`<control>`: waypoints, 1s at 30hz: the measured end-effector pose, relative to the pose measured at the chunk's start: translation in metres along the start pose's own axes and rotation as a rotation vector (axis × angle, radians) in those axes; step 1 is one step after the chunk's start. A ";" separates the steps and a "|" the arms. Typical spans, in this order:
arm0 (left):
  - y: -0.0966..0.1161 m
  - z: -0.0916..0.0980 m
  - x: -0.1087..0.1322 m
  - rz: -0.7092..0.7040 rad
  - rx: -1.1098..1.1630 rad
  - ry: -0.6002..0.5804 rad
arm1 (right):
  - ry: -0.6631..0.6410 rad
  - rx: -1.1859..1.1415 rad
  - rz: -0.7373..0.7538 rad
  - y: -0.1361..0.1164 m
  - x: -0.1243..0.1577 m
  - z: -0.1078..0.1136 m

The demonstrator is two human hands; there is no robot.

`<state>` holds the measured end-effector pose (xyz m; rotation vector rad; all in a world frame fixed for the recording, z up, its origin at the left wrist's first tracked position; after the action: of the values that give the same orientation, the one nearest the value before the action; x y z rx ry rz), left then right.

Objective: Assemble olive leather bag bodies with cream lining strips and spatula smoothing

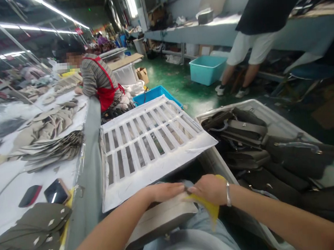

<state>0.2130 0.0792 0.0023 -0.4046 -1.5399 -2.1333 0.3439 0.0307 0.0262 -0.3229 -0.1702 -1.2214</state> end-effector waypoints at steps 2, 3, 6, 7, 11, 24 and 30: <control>0.000 0.004 -0.003 -0.015 0.037 0.032 | 0.060 -0.275 -0.137 0.018 0.012 -0.009; 0.000 0.005 -0.004 -0.012 0.046 0.043 | 0.077 -0.458 -0.203 0.027 0.020 -0.017; 0.008 0.001 0.000 -0.003 0.012 0.106 | 0.031 -1.049 -0.350 0.041 0.046 -0.054; 0.012 -0.001 0.004 -0.005 -0.030 0.152 | -0.009 -1.225 -0.367 0.041 0.056 -0.067; 0.033 -0.020 0.022 -0.048 -0.307 0.375 | -0.220 -1.648 -0.273 0.025 0.090 -0.097; 0.034 -0.045 0.017 -0.012 -0.603 0.597 | -0.326 -1.121 -0.077 -0.014 0.062 -0.066; 0.029 -0.044 0.021 -0.137 -0.557 0.551 | -0.384 -1.098 -0.118 -0.020 0.054 -0.056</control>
<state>0.2125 0.0264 0.0218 0.1222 -0.6791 -2.4844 0.3409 -0.0424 -0.0077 -1.5197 0.1786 -1.2663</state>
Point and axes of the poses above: each hand's wrist, its own x-axis away from the middle knuckle, its own z-axis out of the back of the hand, y = z × x, the point moved 6 cm from there along -x, towards the middle knuckle, and after that the axes turned 9 degrees about x, right-handed, at the moved point
